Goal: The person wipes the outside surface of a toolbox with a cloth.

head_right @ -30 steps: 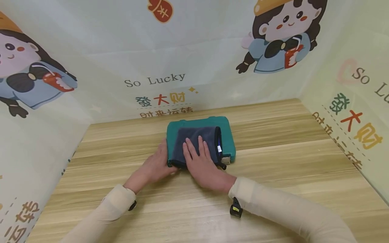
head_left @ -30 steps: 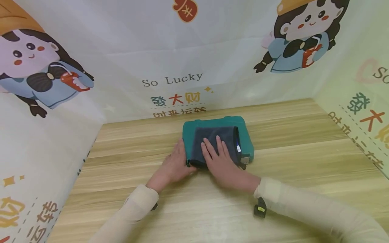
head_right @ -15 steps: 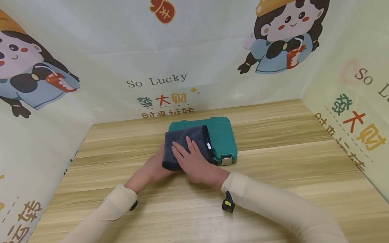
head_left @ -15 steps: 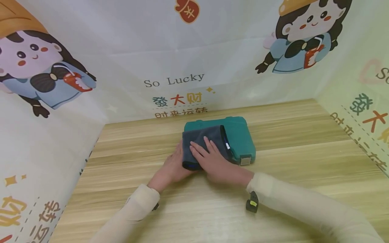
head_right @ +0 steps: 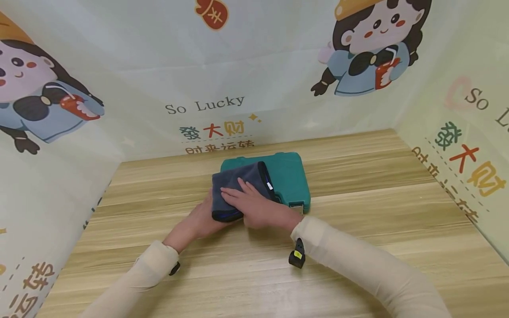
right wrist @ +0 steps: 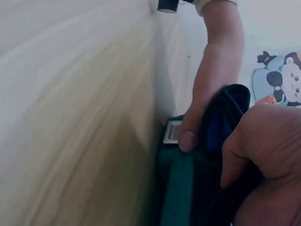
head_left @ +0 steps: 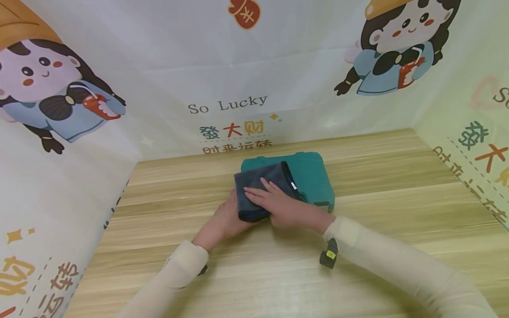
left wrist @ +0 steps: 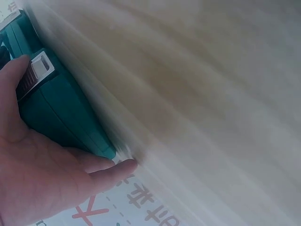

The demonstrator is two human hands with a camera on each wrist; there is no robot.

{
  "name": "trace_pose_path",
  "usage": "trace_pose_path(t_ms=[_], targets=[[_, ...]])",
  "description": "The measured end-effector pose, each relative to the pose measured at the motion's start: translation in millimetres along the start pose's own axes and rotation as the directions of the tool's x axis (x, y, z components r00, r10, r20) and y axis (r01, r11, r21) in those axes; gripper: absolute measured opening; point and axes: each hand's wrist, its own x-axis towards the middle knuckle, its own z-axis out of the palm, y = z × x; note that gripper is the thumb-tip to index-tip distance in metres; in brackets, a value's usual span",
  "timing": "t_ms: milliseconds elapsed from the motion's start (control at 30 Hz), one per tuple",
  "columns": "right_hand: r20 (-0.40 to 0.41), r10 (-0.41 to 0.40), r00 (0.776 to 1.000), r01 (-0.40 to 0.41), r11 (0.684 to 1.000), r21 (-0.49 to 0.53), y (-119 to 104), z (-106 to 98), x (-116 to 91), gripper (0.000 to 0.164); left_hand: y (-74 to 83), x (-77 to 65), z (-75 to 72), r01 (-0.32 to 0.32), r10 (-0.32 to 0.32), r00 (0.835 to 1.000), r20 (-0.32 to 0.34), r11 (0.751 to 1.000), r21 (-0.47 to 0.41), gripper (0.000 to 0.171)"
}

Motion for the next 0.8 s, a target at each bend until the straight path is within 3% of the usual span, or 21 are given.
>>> trace_pose_path(t_ms=[133, 300, 500, 667, 800], targets=[[0.02, -0.017, 1.0, 0.016, 0.999, 0.05, 3, -5, 1, 0.082, -0.7, 0.2, 0.5, -0.004, 0.004, 1.0, 0.005, 1.0, 0.008, 0.106], [0.024, -0.1, 0.995, 0.098, 0.992, 0.08, 11, -13, -2, 0.081, 0.9, 0.2, -1.1, -0.006, 0.005, 1.0, 0.007, 0.998, 0.059, 0.105], [0.022, -0.167, 0.986, 0.164, 0.982, 0.094, 21, -25, -16, 0.076, 5.9, 2.6, -2.3, 0.059, -0.063, 0.997, 0.037, 0.994, 0.097, 0.105], [0.016, -0.167, 0.986, 0.166, 0.984, 0.067, 32, -31, -32, 0.079, 6.6, 5.7, -0.5, 0.13, -0.134, 0.99, 0.047, 0.988, 0.086, 0.112], [-0.018, -0.164, 0.986, 0.164, 0.986, -0.004, 44, -35, -49, 0.081, 6.0, 6.5, 2.8, 0.133, -0.134, 0.991, 0.02, 0.99, 0.049, 0.122]])
